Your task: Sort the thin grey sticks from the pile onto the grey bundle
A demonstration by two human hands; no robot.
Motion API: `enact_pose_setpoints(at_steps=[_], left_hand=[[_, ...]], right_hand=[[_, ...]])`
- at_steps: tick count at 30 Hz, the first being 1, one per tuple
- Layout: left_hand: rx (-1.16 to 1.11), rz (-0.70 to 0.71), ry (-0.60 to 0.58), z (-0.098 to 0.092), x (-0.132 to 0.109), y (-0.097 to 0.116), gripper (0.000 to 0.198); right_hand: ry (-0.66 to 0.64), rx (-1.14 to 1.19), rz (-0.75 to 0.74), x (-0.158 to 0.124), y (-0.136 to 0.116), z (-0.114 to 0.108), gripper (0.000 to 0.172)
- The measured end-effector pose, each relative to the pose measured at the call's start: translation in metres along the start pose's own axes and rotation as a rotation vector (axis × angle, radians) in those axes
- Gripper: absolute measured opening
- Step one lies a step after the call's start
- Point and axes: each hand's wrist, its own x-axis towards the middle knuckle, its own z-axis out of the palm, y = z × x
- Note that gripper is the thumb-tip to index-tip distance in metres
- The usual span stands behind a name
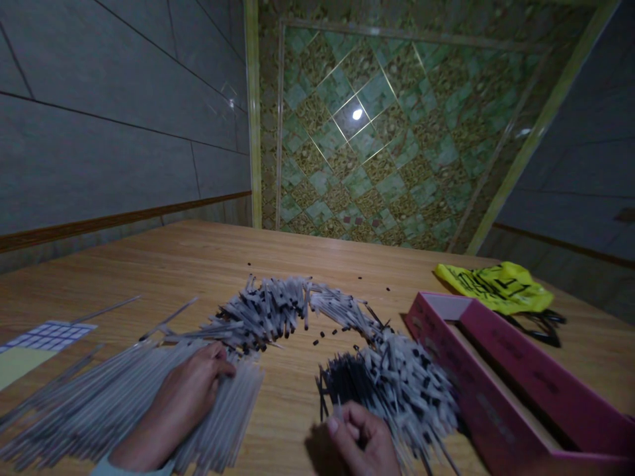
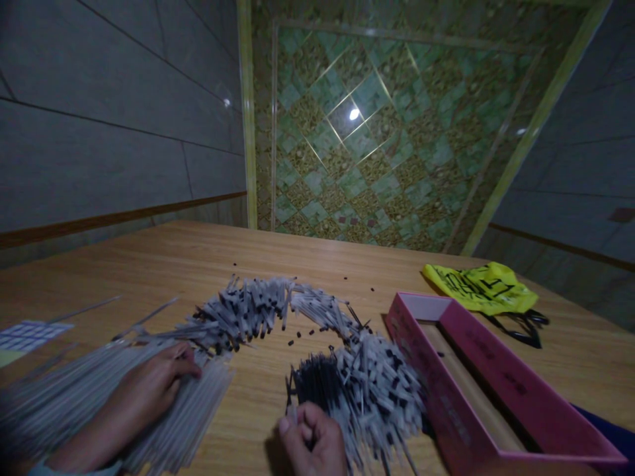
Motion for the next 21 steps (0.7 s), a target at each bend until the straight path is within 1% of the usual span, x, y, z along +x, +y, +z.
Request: enact_pose_setpoints(at_steps=[2,3,4,6,8,9,11,14,17,21], left_hand=[[0.014,-0.002,0.004,0.001,0.001,0.000,0.045],[0.022,-0.004,0.010,0.002,0.001,0.000,0.046],[0.028,-0.006,0.016,0.003,0.001,0.001,0.046],[0.029,-0.003,0.031,0.006,0.001,0.004,0.047],[0.008,0.012,0.047,0.009,0.000,0.008,0.046],[-0.006,0.022,0.050,0.011,-0.001,0.012,0.045],[-0.039,0.051,0.053,0.014,-0.002,0.020,0.044],[-0.107,0.107,0.031,0.015,-0.004,0.034,0.042],[-0.167,0.149,-0.004,0.015,-0.006,0.046,0.040],[-0.242,0.194,-0.030,0.017,-0.008,0.056,0.040]], right_hand=[[0.010,-0.075,-0.002,0.008,-0.011,-0.018,0.047],[0.026,-0.180,-0.015,0.013,-0.018,-0.029,0.044],[0.049,-0.331,-0.047,0.019,-0.025,-0.043,0.041],[0.156,-0.707,-0.103,0.031,-0.040,-0.071,0.036],[0.254,-1.114,-0.064,0.044,-0.052,-0.099,0.032],[0.294,-1.190,-0.040,0.051,-0.056,-0.111,0.029],[0.343,-1.289,0.005,0.063,-0.061,-0.129,0.026],[0.355,-1.342,0.045,0.077,-0.060,-0.146,0.023],[0.333,-1.369,0.065,0.085,-0.056,-0.152,0.022],[0.305,-1.386,0.078,0.085,-0.056,-0.155,0.022]])
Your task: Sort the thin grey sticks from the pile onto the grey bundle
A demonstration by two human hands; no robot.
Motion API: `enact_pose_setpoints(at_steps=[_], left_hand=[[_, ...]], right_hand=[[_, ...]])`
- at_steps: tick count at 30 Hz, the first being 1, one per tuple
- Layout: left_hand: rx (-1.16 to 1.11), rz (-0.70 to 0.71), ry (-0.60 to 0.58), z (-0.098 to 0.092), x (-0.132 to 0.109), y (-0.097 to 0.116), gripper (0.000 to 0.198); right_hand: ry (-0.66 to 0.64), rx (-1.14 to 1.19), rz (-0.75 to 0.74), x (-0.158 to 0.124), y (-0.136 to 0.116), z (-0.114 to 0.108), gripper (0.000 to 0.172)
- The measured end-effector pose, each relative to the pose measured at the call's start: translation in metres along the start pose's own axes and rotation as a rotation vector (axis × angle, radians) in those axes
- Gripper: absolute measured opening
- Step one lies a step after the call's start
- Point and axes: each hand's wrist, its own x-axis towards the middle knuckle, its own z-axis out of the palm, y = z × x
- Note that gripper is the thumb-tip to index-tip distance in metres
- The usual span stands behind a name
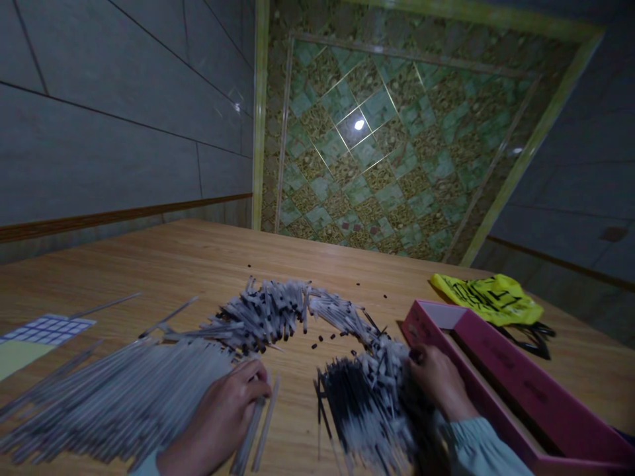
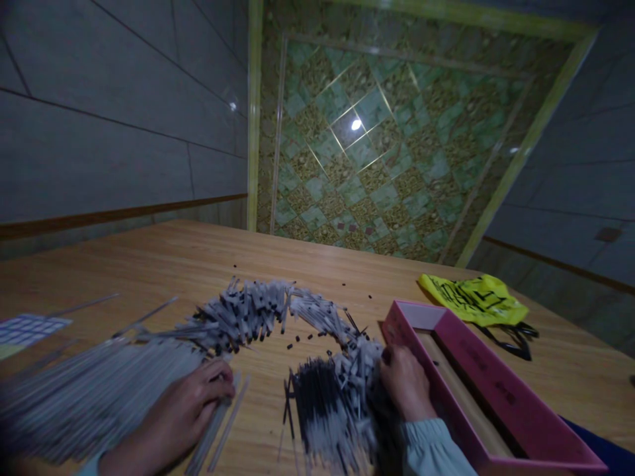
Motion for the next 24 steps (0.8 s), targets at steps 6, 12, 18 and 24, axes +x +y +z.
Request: enact_pose_setpoints(at_steps=[6,12,18,24], left_hand=[[-0.088,0.154,-0.060,0.000,-0.005,0.017,0.026],[-0.020,0.225,-0.165,0.008,-0.008,0.026,0.013],[0.129,0.061,-0.097,0.011,-0.009,0.014,0.012],[0.154,0.012,-0.101,0.011,-0.008,0.010,0.008]], right_hand=[[0.010,-0.014,-0.021,-0.008,-0.008,-0.009,0.025],[-0.033,0.085,-0.224,-0.040,-0.061,-0.007,0.020],[-0.303,0.290,-0.513,-0.104,-0.133,0.010,0.019],[-0.282,0.333,-0.576,-0.101,-0.183,0.024,0.019]])
